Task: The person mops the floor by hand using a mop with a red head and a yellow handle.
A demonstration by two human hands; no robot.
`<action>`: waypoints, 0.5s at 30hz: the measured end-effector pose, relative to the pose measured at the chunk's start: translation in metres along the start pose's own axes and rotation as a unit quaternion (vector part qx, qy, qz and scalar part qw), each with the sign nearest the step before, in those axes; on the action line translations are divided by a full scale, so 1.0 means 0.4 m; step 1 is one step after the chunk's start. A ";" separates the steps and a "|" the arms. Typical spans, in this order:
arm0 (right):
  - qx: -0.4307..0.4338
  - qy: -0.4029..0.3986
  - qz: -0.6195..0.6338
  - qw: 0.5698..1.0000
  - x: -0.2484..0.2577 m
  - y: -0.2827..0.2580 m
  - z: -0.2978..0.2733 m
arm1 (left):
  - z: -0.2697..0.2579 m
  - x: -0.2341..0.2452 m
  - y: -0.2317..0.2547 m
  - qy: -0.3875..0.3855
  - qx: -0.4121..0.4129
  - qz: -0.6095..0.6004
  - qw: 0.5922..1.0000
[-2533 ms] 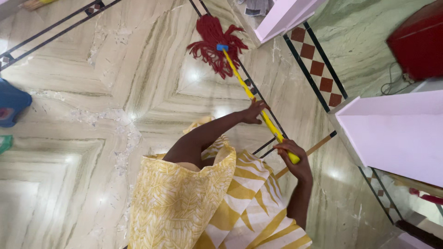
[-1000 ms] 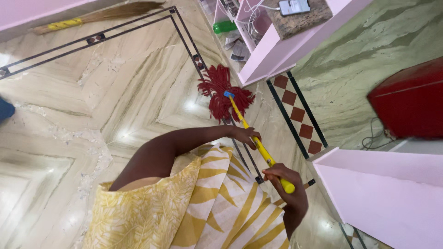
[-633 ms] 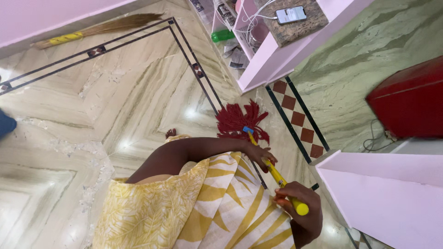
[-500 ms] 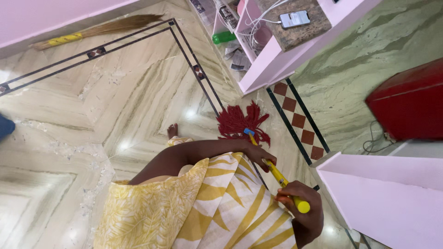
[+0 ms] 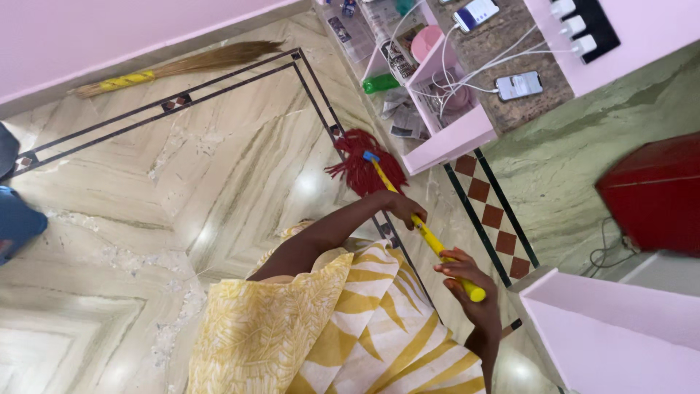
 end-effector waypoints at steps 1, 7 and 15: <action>-0.001 -0.004 0.000 1.000 -0.011 0.036 0.030 | -0.028 0.041 -0.027 0.014 0.020 0.023 0.999; -0.154 -0.119 -0.035 0.980 -0.110 0.320 0.142 | -0.242 0.144 -0.167 0.217 0.222 0.177 0.934; -0.176 -0.065 0.013 0.982 -0.288 0.470 0.282 | -0.405 0.238 -0.265 0.282 0.323 0.070 0.901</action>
Point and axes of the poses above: each hand's wrist, its own z-axis towards the middle knuckle, its own x-axis out of the back of the hand, y = z × x, the point moved 2 cm from there along z, towards the middle knuckle, and after that the axes turned 3 degrees about x, right-handed, at the moved point
